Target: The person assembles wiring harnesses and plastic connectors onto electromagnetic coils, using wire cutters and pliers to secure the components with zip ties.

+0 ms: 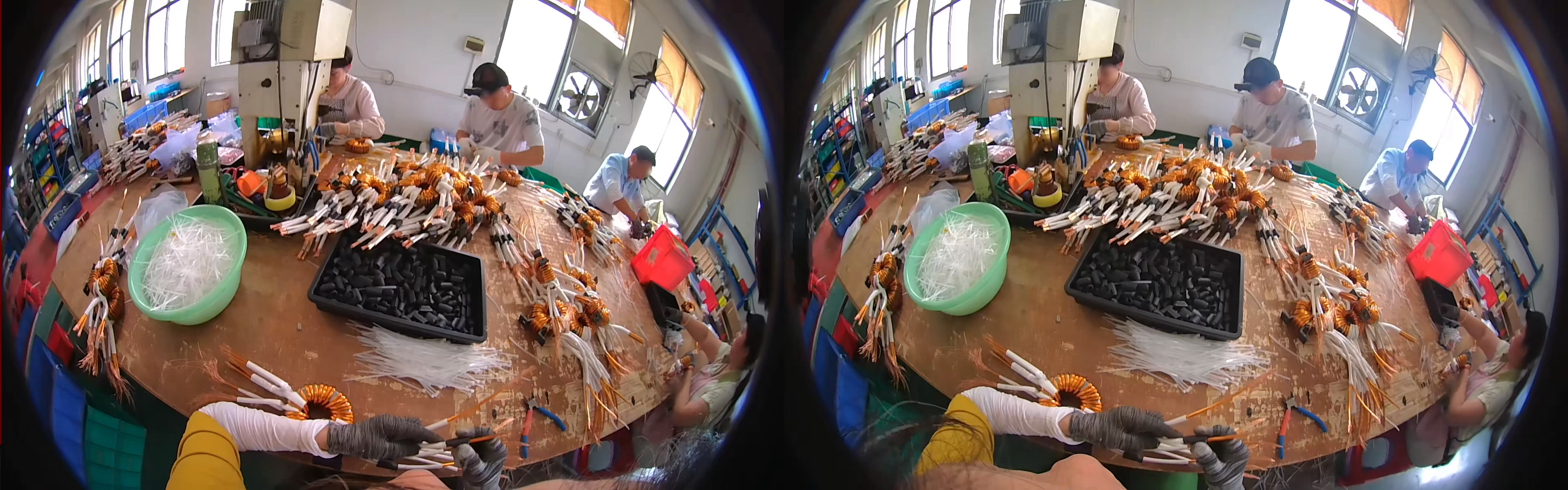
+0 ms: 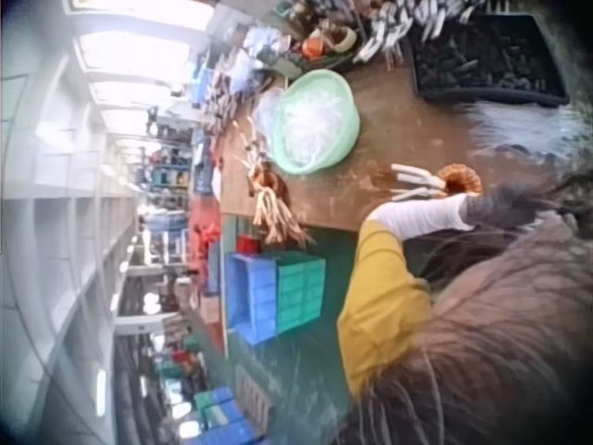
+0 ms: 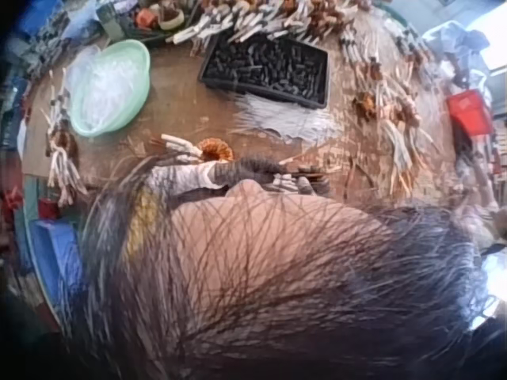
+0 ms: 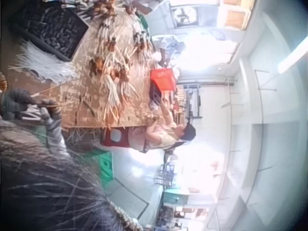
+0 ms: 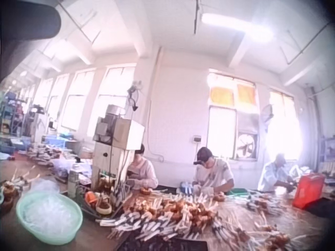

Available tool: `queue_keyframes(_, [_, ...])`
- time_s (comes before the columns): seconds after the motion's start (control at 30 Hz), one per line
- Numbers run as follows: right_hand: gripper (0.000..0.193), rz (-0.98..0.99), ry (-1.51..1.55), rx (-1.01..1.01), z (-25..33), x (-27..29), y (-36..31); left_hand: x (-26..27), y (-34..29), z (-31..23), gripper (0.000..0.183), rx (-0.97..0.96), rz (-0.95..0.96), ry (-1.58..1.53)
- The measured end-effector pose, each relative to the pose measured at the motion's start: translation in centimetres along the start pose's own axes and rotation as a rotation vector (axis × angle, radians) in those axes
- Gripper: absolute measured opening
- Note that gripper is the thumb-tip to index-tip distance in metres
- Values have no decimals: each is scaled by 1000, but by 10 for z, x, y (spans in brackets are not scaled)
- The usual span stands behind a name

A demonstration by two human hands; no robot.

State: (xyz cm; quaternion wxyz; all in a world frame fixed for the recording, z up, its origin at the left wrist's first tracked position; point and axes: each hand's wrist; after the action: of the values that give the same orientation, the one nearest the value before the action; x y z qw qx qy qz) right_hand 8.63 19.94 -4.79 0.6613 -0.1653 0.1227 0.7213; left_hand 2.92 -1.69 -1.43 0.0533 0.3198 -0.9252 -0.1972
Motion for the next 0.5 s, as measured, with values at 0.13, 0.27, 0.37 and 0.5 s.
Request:
queue_keyframes(0.13, [25, -140, -132, -163, 51, -22, 13, -6, 5, 4, 38, 12, -113, -252])
queue_keyframes(0.27, [18, -164, -159, -289, 64, -35, 30, 4, 8, -8, 32, 184, -236, -229])
queue_keyframes(0.37, [23, -214, -204, -235, 57, -30, 35, 9, 19, 3, 31, 117, -118, -47])
queue_keyframes(0.5, [25, -285, -202, -272, 57, -29, 30, 9, 21, -8, 31, 197, -118, -105])
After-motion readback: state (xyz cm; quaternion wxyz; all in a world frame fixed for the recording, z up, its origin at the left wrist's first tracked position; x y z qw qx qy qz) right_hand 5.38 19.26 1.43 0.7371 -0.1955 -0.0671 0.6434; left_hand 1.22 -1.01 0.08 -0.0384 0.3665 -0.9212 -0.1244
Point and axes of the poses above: each hand's wrist, its own y-axis towards the middle knuckle, its own x-axis out of the back of the hand, z = x × y, and after that the axes turned 13 degrees about -x, right-handed
